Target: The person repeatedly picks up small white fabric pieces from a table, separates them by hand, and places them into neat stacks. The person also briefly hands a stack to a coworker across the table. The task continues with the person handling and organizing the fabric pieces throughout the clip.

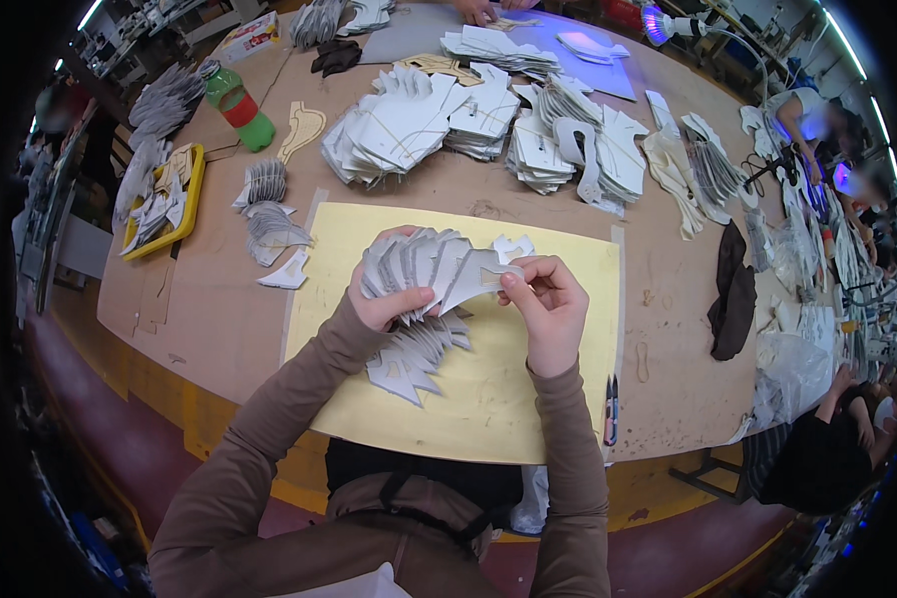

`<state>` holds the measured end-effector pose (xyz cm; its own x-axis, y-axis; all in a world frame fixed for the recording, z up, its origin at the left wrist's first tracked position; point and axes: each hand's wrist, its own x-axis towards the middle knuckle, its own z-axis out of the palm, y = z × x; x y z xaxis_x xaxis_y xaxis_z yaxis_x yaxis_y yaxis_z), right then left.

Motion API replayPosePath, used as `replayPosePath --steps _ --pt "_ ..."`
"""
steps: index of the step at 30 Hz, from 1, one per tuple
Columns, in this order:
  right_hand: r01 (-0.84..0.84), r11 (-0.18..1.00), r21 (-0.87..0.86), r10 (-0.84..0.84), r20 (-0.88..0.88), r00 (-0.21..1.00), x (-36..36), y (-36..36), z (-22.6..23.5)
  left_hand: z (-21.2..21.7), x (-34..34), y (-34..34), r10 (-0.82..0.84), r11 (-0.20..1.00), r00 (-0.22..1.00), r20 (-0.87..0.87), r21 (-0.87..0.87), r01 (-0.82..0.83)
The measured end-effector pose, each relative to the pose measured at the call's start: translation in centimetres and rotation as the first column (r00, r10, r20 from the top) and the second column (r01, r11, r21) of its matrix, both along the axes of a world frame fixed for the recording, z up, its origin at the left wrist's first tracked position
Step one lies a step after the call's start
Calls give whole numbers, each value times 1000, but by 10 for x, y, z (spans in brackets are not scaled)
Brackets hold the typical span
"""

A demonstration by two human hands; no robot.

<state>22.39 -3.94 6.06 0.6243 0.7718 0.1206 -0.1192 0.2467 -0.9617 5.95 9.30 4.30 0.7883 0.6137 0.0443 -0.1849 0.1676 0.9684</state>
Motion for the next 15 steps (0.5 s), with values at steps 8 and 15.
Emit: replayPosePath --steps 8,15 --pt "76 997 17 -76 -28 997 -1 -1 3 14 1 -5 -79 958 996 40 -273 87" --pt "35 999 -32 -36 -26 999 -5 0 -3 16 0 -6 -32 987 999 -3 -161 31"
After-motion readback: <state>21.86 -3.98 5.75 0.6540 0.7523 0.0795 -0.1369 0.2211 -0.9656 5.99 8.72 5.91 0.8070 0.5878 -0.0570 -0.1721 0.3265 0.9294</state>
